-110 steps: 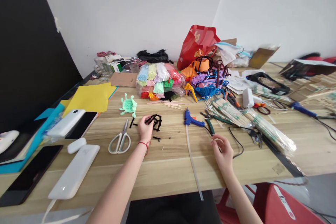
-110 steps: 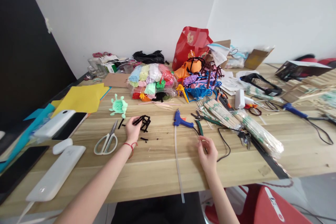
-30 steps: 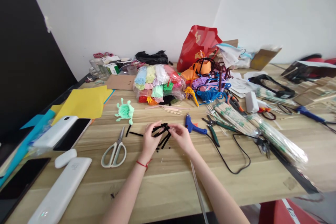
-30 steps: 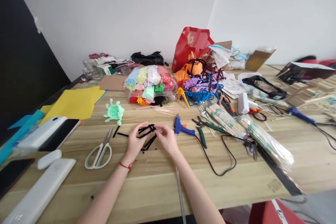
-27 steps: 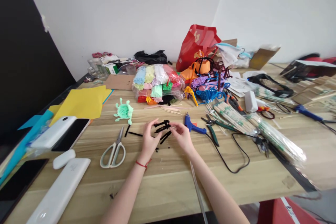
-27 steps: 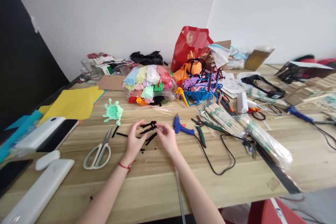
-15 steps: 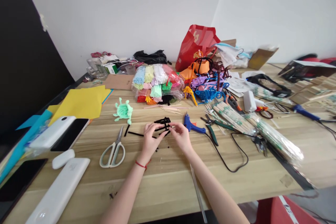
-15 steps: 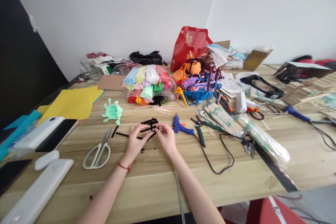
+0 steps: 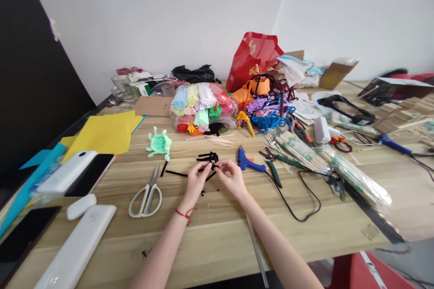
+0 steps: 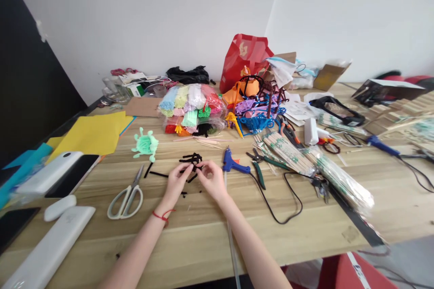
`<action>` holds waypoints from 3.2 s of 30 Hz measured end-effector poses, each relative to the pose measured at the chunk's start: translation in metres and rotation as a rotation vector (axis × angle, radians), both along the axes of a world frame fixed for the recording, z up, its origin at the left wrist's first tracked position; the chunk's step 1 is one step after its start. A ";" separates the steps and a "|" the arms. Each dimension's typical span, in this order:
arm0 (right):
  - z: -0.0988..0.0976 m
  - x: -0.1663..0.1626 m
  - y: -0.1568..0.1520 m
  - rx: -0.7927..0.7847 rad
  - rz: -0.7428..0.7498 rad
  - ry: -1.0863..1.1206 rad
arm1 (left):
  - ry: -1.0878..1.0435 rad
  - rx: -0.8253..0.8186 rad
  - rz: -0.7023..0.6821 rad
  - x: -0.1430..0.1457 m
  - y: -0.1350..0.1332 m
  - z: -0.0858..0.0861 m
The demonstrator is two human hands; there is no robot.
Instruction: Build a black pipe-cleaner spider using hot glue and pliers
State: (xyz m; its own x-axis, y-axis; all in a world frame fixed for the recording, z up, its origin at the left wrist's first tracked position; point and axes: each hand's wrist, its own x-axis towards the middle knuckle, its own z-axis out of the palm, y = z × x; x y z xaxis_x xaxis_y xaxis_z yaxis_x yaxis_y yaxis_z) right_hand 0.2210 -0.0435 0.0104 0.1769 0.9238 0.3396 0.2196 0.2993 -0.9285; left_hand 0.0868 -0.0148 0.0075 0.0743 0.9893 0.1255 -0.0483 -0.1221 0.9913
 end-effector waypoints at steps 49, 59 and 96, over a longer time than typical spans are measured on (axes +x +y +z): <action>0.002 0.010 0.001 0.160 0.133 -0.212 | -0.494 -0.355 -0.021 0.001 0.005 -0.011; 0.002 0.009 0.000 0.134 0.067 -0.148 | -0.535 -0.405 -0.037 0.002 0.003 -0.008; 0.000 0.005 0.009 -0.032 -0.009 0.450 | -0.372 -0.349 -0.060 0.011 -0.006 0.000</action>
